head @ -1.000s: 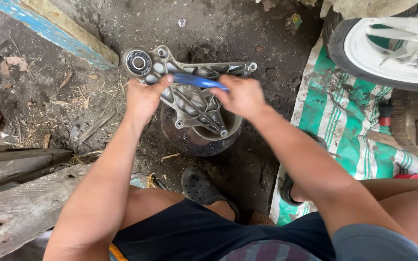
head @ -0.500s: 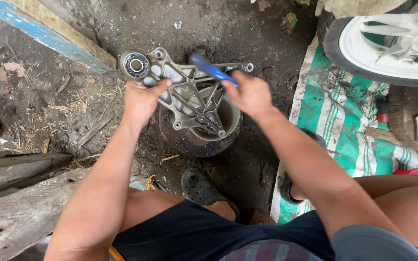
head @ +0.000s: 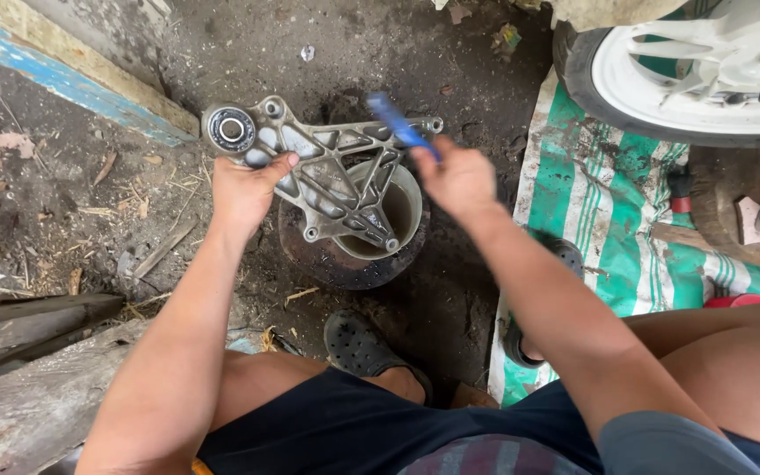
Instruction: The person scrubs a metal motorcycle swingarm with a blue brush, dipping it into a bucket of liquid to clean the surface. They rotate the part to scrub different sides and the inner bearing area.
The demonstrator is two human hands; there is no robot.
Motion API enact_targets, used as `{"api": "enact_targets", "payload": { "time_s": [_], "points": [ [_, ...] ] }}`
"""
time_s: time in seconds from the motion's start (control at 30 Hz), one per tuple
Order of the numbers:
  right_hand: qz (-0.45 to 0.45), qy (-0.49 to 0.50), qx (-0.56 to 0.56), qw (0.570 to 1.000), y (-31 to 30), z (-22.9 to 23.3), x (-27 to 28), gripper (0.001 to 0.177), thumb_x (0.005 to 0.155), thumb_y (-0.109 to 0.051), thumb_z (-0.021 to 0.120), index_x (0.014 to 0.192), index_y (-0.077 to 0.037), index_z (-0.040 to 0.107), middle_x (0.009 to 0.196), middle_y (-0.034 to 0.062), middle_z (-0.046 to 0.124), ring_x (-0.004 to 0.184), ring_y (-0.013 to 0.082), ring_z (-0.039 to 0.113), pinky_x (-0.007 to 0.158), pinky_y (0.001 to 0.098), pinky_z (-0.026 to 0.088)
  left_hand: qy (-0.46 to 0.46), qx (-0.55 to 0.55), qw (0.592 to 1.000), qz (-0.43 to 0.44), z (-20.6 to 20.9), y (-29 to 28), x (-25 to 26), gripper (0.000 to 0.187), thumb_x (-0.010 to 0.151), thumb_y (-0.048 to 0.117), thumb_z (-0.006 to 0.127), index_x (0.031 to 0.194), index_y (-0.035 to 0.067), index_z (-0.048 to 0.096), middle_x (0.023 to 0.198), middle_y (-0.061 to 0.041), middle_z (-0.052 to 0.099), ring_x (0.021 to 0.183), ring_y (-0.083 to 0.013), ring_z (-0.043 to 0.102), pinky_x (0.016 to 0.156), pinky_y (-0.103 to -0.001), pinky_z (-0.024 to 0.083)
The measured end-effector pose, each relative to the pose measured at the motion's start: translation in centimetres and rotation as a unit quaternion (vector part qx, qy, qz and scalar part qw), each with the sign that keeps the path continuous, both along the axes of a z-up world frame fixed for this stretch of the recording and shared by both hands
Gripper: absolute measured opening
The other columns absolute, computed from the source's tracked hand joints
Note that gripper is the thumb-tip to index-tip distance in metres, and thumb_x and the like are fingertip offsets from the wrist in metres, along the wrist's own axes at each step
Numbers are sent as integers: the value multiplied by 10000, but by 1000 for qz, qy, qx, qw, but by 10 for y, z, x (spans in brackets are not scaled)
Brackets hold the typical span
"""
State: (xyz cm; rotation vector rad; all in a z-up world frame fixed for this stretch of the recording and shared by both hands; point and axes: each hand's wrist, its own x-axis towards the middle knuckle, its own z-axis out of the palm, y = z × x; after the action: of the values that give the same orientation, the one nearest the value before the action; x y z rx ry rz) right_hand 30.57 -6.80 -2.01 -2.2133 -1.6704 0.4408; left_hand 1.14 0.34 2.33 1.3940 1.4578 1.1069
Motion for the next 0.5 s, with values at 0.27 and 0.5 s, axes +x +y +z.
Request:
{"api": "enact_targets", "payload": {
  "time_s": [0.27, 0.5],
  "points": [
    [-8, -27, -3, 1000, 0, -43, 23, 464, 1091, -657, 550, 1106, -226, 720, 812, 187, 805, 877, 458, 822, 798, 615, 648, -3, 13, 1000, 4, -10, 0, -13, 254, 850, 77, 1036, 1034, 14, 872, 889, -93, 808, 818, -134, 690, 720, -344, 614],
    [-39, 10, -58, 998, -9, -14, -16, 482, 1078, -658, 544, 1111, -218, 736, 838, 175, 823, 935, 435, 830, 853, 585, 668, -17, 22, 1000, 1, -12, 2, -11, 310, 835, 73, 1050, 1069, -9, 864, 930, -96, 812, 856, -124, 676, 746, -360, 617]
  ]
}}
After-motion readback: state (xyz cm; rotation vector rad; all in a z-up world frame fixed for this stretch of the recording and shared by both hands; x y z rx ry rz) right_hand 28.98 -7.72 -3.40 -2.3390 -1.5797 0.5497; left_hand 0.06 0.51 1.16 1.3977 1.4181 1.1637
